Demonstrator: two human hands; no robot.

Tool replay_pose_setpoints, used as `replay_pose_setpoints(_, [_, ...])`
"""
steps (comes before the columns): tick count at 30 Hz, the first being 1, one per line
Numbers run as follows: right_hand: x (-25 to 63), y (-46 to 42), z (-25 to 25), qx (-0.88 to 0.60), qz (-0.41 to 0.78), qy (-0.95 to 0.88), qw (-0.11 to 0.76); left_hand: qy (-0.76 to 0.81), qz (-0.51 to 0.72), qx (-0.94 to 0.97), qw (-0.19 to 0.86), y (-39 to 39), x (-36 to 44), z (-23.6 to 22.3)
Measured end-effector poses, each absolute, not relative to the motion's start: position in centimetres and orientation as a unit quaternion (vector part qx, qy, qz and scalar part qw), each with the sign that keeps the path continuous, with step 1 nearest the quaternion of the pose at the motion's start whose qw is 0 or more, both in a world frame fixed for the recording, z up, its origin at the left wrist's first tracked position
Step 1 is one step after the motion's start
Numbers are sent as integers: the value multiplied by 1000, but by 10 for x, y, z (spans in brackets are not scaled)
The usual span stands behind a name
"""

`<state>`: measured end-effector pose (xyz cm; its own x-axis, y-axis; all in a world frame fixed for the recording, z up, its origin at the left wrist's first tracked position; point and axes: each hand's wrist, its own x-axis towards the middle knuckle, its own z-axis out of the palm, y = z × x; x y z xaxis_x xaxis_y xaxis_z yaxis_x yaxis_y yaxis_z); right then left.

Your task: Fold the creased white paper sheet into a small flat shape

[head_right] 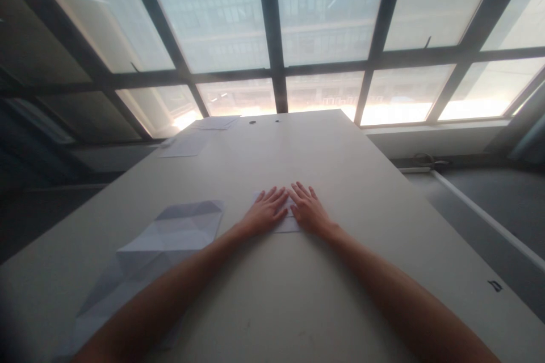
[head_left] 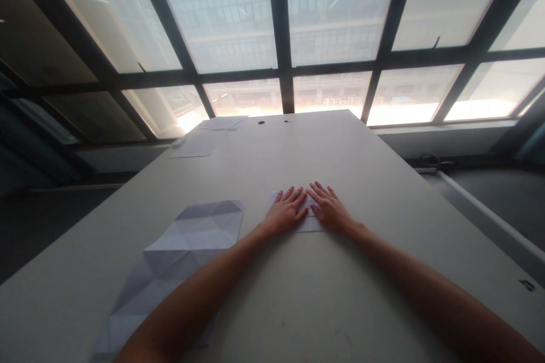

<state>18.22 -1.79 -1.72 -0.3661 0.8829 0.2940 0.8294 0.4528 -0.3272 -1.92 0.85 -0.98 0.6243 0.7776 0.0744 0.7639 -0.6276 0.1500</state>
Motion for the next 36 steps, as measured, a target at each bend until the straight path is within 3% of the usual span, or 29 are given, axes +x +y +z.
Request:
replay_pose_setpoints(7, [181, -17, -21, -570, 74, -802, 163, 436, 62, 896, 53, 10, -18, -11])
replay_pose_setpoints(36, [182, -15, -22, -587, 70, -783, 195, 439, 64, 895, 53, 11, -19, -11])
